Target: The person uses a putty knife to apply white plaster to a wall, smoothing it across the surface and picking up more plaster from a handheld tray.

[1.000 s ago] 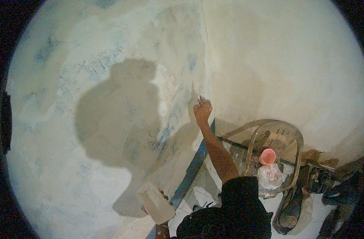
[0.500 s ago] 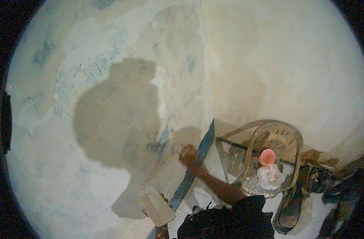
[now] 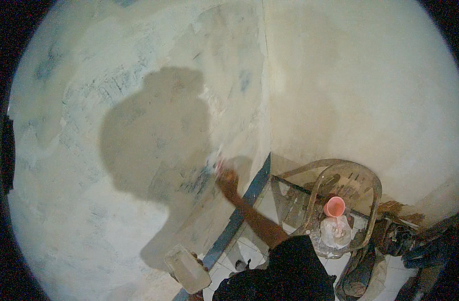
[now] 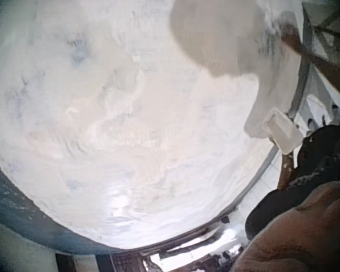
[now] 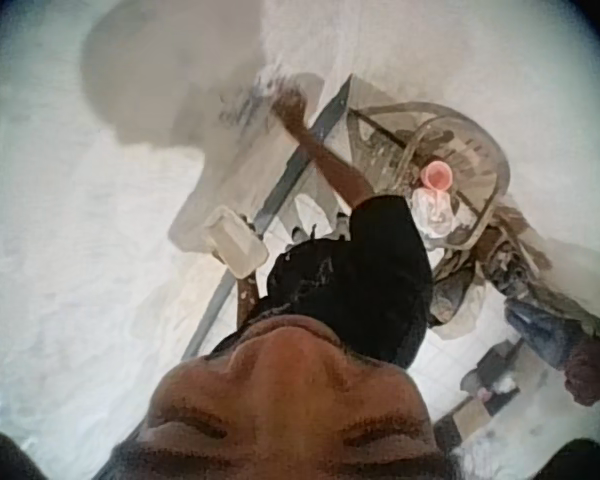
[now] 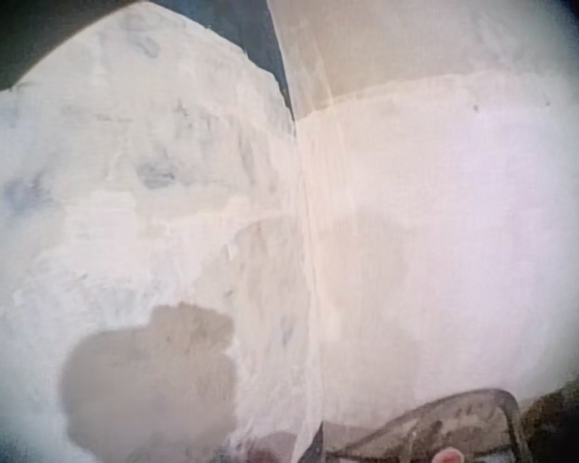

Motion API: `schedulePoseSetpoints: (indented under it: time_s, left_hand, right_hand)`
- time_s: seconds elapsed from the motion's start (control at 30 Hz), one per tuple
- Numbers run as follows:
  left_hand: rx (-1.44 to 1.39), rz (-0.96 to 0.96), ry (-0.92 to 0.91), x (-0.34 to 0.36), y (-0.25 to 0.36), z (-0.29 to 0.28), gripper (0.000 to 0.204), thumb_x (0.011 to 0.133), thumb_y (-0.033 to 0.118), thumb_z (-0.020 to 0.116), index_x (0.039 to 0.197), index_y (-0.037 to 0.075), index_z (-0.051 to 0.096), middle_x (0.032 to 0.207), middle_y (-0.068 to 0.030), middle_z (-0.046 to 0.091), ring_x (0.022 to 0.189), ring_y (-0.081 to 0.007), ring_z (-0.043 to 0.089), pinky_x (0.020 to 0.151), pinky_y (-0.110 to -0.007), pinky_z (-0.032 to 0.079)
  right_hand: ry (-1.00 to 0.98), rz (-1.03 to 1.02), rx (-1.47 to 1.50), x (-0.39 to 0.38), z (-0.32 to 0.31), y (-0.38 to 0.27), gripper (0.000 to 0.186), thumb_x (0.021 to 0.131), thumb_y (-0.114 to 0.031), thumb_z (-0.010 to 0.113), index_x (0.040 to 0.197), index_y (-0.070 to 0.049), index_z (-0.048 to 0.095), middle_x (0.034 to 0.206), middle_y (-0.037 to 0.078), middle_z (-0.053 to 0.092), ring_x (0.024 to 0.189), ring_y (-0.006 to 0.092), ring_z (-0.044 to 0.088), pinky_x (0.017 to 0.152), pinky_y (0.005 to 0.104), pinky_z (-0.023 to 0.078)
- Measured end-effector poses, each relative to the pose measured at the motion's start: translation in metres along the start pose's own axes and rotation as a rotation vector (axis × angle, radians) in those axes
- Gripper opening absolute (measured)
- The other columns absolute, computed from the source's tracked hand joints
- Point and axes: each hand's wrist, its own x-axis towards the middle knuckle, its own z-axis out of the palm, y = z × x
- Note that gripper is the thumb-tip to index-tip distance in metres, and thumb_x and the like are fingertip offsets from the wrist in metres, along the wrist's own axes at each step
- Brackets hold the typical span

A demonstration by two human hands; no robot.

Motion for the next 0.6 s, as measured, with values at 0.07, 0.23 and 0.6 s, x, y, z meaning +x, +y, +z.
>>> schedulePoseSetpoints:
  time_s: [0.07, 0.23, 0.6]
  left_hand:
    - [0.335, 0.037, 0.008, 0.02, -0.001, -0.012, 0.082, 0.074, 0.072, 0.035, 0.127, 0.009, 0.037, 0.113, -0.0172, 0.053, 0.083, -0.0334, 0.058, 0.066, -0.049, 0.047]
    - [0.052, 0.086, 0.034, 0.034, -0.019, 0.002, 0.081, 0.075, 0.072, 0.035, 0.128, 0.011, 0.037, 0.113, -0.0175, 0.053, 0.083, -0.0346, 0.057, 0.068, -0.049, 0.047]
    - [-0.435, 0.041, -0.116, -0.018, -0.006, 0.037, 0.099, 0.066, 0.077, 0.045, 0.134, 0.008, 0.026, 0.119, -0.0249, 0.045, 0.096, -0.0447, 0.052, 0.07, -0.063, 0.045]
  right_hand:
    - [0.048, 0.006, 0.458, -0.056, -0.077, -0.017, 0.056, 0.065, -0.01, 0.054, 0.12, -0.004, 0.048, 0.102, 0.01, 0.054, 0.097, 0.0262, 0.052, 0.089, 0.0383, 0.041]
    - [-0.365, 0.026, 1.092, -0.112, -0.111, -0.001, 0.042, 0.071, -0.005, 0.051, 0.113, 0.0, 0.055, 0.094, 0.012, 0.059, 0.086, 0.0273, 0.055, 0.077, 0.0408, 0.045]
    - [0.322, 0.435, 0.397, 0.041, 0.096, 0.054, 0.047, 0.073, -0.021, 0.056, 0.116, -0.003, 0.05, 0.11, 0.02, 0.053, 0.107, 0.0376, 0.047, 0.089, 0.0505, 0.035]
